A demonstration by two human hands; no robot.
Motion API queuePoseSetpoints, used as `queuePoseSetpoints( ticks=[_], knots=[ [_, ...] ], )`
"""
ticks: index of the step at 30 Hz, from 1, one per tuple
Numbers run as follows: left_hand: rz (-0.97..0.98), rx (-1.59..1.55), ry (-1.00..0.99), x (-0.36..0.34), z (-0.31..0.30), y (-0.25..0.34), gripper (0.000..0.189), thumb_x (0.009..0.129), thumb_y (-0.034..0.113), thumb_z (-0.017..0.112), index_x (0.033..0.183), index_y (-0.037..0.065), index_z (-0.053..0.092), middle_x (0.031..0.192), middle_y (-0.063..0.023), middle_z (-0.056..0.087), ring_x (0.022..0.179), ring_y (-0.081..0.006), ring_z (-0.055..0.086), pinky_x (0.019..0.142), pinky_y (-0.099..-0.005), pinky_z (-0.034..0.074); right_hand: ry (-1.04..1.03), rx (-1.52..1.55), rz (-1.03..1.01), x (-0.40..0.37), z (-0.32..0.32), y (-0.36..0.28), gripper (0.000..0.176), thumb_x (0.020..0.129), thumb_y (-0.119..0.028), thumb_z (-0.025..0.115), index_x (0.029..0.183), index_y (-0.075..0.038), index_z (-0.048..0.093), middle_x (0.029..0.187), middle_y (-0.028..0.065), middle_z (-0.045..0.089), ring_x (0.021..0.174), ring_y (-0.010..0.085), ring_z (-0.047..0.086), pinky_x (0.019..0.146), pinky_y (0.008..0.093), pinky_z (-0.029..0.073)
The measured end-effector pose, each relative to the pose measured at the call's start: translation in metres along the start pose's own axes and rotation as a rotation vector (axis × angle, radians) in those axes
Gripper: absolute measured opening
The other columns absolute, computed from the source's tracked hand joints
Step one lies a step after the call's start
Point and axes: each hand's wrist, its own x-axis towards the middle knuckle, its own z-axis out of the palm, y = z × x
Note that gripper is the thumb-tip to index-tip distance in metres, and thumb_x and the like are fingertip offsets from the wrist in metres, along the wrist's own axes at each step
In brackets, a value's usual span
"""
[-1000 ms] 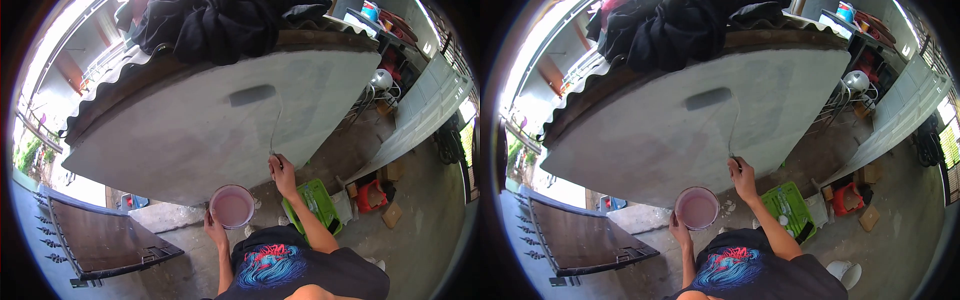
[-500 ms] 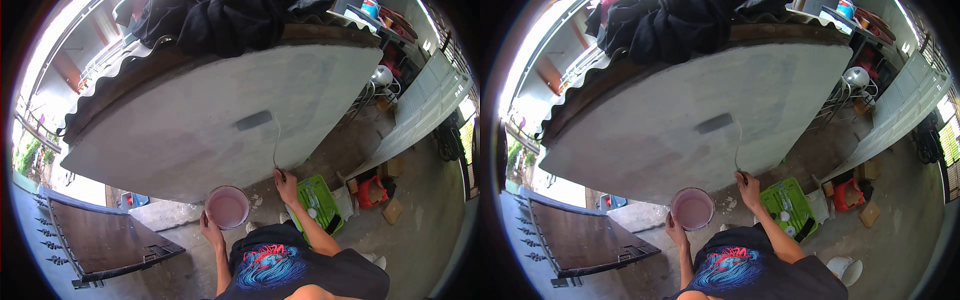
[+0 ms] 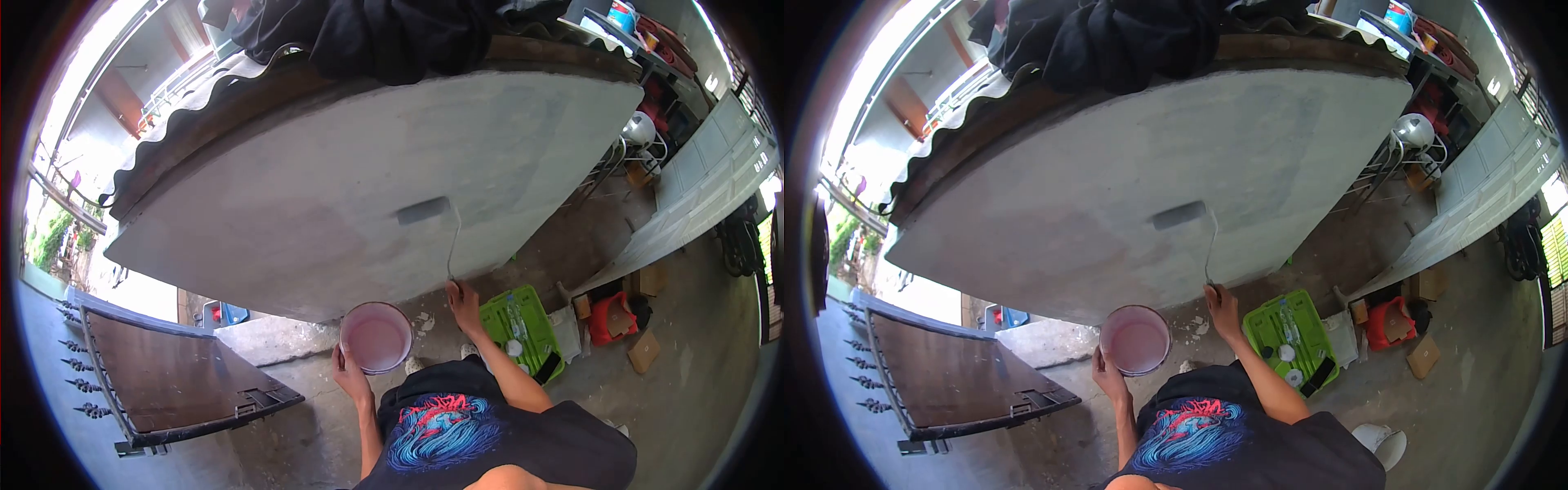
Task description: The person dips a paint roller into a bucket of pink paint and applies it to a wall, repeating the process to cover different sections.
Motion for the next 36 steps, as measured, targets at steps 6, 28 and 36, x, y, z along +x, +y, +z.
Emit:
queuePoseSetpoints(
  ticks=[6, 28, 36],
  knots=[
    [0.024, 0.012, 0.008, 0.007, -0.008, -0.004, 0.049, 0.102, 0.026, 0.059, 0.132, -0.013, 0.053, 0.122, -0.0206, 0.066, 0.109, -0.0215, 0.063, 0.096, -0.0321, 0.047, -0.031, -0.02, 0.109, -0.023, 0.002, 0.037, 0.041, 0.102, -0.034, 0.058, 0.079, 0.0, 0.06, 0.055, 0.0005, 0.049, 0.048, 0.008, 0.046, 0.045, 0.0294, 0.036],
    [-0.034, -0.019, 0.078, 0.009, -0.025, -0.013, 0.046, 0.101, 0.025, 0.061, 0.129, -0.011, 0.056, 0.121, -0.0182, 0.066, 0.11, -0.0204, 0.063, 0.096, -0.0313, 0.047, -0.127, 0.076, 0.15, -0.004, 0.002, 0.052, 0.044, 0.103, -0.034, 0.055, 0.072, -0.004, 0.055, 0.054, -0.0012, 0.046, 0.048, 0.0077, 0.044, 0.045, 0.0306, 0.033],
    [0.011, -0.021, 0.023, 0.013, -0.023, -0.012, 0.048, 0.101, 0.024, 0.061, 0.132, -0.012, 0.054, 0.122, -0.0196, 0.066, 0.11, -0.021, 0.063, 0.097, -0.0316, 0.047, -0.131, 0.01, 0.289, -0.022, -0.012, 0.074, 0.051, 0.101, -0.042, 0.056, 0.067, -0.004, 0.054, 0.052, -0.001, 0.049, 0.046, 0.0082, 0.048, 0.045, 0.0293, 0.036]
  ],
)
